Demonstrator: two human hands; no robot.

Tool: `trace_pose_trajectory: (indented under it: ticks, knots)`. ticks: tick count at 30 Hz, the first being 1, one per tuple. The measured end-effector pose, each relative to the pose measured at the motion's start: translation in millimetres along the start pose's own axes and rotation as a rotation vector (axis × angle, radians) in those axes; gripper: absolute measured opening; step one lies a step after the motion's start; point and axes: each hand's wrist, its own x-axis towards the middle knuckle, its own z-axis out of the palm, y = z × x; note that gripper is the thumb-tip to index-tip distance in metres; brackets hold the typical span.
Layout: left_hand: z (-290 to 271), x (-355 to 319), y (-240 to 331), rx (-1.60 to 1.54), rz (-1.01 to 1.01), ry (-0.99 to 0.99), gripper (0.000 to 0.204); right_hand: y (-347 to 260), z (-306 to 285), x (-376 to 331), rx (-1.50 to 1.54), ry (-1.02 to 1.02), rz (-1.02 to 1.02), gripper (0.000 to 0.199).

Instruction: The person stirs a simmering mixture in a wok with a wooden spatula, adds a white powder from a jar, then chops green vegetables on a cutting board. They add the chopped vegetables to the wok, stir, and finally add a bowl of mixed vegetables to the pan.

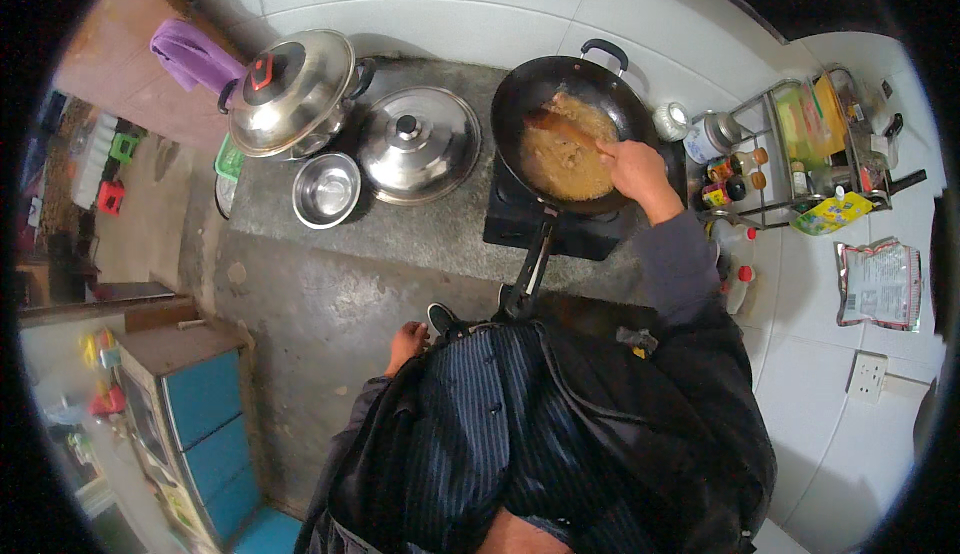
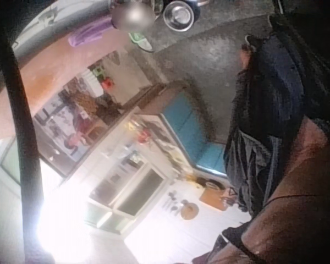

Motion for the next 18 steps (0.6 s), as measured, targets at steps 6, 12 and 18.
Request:
trace_pose_trajectory:
  ticks: [6, 12, 18]
  knots:
    - [-2, -4, 18, 0.140, 0.057, 0.015, 0.031, 28, -72, -69, -0.169, -0.076, 0.042, 0.026]
    - [2, 2, -5, 0.157, 0.051, -0.004, 0.030, 44, -13, -46, -0.047, 0.090, 0.002, 0.025]
    - [-1, 7, 9, 0.050, 0.009, -0.028, 0.031, 41, -28, -26, 0.099, 0.152, 0.193, 0.029]
